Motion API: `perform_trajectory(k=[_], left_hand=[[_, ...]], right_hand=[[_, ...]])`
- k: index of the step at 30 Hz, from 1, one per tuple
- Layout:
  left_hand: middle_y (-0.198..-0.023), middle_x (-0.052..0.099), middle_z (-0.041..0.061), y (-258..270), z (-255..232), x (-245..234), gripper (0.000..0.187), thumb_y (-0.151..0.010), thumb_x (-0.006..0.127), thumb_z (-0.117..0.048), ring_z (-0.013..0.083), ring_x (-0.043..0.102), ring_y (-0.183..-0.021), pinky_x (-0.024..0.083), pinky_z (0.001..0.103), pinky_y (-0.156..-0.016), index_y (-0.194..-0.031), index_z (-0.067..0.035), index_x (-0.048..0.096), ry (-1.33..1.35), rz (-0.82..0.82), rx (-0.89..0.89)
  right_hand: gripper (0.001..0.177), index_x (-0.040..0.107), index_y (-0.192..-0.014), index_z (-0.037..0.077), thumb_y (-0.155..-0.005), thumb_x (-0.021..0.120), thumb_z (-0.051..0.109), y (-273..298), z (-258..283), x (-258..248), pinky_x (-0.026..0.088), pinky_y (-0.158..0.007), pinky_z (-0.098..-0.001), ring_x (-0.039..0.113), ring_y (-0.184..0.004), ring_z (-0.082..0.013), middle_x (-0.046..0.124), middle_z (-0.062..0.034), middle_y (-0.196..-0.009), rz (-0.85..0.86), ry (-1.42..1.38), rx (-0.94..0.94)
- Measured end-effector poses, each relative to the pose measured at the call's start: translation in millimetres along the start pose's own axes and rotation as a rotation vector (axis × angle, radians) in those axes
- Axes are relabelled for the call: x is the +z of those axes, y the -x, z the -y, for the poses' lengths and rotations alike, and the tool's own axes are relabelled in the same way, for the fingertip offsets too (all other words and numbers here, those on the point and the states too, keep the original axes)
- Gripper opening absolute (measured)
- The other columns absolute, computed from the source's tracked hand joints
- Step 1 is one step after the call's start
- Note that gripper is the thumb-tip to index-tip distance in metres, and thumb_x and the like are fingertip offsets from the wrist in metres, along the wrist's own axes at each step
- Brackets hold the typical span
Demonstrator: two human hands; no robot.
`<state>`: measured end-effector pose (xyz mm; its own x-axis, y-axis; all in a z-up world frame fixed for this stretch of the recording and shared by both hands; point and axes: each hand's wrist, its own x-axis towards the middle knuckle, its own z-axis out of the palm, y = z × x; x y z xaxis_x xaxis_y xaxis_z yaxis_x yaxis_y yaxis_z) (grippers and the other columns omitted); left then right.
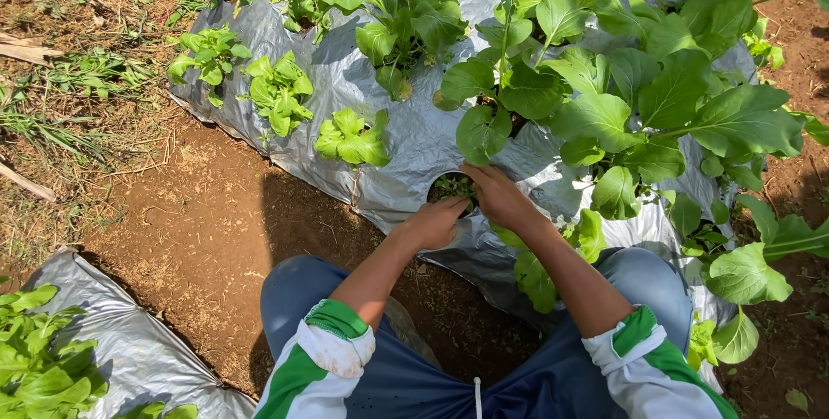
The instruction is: The person sits on the ground between rows of leafy green plants growing through plastic mulch. They use their hands to pull small weeds from the soil around the base of the plants and discard them.
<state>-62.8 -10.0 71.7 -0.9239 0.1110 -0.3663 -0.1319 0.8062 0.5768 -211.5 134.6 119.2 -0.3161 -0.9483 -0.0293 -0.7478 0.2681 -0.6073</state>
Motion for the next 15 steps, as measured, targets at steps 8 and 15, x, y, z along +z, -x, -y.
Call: perform_trajectory(k=[8,15], left_hand=[[-0.178,0.023,0.023,-0.4,-3.1,8.9,0.074,-0.107,0.06,-0.017,0.0499,0.032,-0.159,0.033,0.081,-0.124,-0.172,-0.004,0.026,-0.138,0.119,-0.054],[-0.167,0.044,0.022,-13.0,-12.0,14.4,0.054,-0.104,0.063,-0.023,0.0453,0.047,-0.151,0.039,0.081,-0.12,-0.153,-0.003,0.057,-0.261,0.15,-0.09]], right_hand=[[0.016,0.075,-0.114,0.014,-0.106,0.063,0.022,-19.5,-53.8,72.3,0.058,-0.087,-0.0412,0.064,-0.111,-0.0286,0.066,-0.0072,-0.117,-0.163,0.359,-0.087],[0.03,0.079,-0.108,0.02,-0.094,0.08,0.046,-46.4,-34.2,88.6,0.053,-0.089,-0.046,0.061,-0.108,-0.0288,0.059,-0.0039,-0.11,-0.221,0.453,0.127]])
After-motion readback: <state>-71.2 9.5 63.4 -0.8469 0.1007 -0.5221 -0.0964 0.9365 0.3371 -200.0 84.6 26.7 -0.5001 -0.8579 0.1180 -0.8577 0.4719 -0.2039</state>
